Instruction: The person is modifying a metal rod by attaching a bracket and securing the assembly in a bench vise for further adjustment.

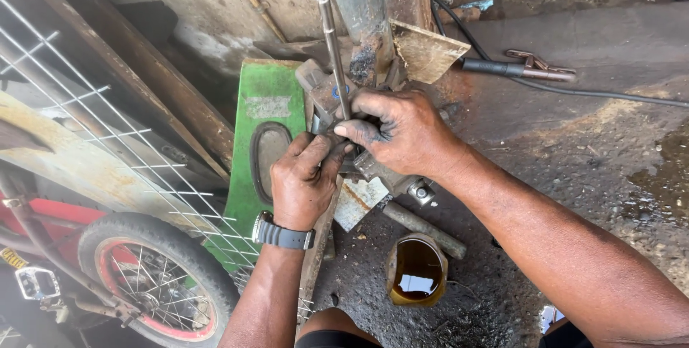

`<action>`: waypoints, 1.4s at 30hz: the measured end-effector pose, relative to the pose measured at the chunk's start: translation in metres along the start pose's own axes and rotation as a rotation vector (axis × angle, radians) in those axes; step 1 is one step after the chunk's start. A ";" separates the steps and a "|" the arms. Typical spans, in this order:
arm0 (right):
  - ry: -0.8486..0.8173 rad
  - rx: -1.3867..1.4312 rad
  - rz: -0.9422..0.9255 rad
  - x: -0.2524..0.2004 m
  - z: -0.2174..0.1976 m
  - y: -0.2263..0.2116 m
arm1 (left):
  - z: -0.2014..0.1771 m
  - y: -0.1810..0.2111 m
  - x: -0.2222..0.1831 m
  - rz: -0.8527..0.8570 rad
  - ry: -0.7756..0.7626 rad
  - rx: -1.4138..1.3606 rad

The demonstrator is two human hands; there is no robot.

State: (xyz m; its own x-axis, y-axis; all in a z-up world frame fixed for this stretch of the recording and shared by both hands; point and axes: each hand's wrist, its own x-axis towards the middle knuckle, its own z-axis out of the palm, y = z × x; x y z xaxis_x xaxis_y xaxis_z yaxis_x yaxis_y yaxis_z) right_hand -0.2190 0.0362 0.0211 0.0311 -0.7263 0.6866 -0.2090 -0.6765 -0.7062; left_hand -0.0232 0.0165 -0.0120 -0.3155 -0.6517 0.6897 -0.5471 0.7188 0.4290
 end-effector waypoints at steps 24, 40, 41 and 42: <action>0.014 -0.147 -0.011 -0.004 0.008 0.007 | -0.010 0.017 0.003 -0.288 -0.132 -0.149; 0.003 -0.010 0.047 -0.003 0.009 0.019 | 0.003 -0.008 -0.007 -0.014 -0.043 0.030; 0.000 0.014 0.060 -0.002 0.009 0.018 | 0.005 -0.011 -0.007 0.018 -0.033 0.016; -0.003 0.039 0.072 -0.002 0.008 0.018 | 0.007 -0.014 -0.008 0.050 -0.022 0.001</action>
State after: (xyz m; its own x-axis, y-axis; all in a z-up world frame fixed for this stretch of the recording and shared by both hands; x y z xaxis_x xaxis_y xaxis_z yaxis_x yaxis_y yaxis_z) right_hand -0.2150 0.0241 0.0058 0.0203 -0.7735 0.6335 -0.1729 -0.6268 -0.7598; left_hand -0.0183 0.0096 -0.0278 -0.3596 -0.6198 0.6975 -0.5307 0.7507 0.3935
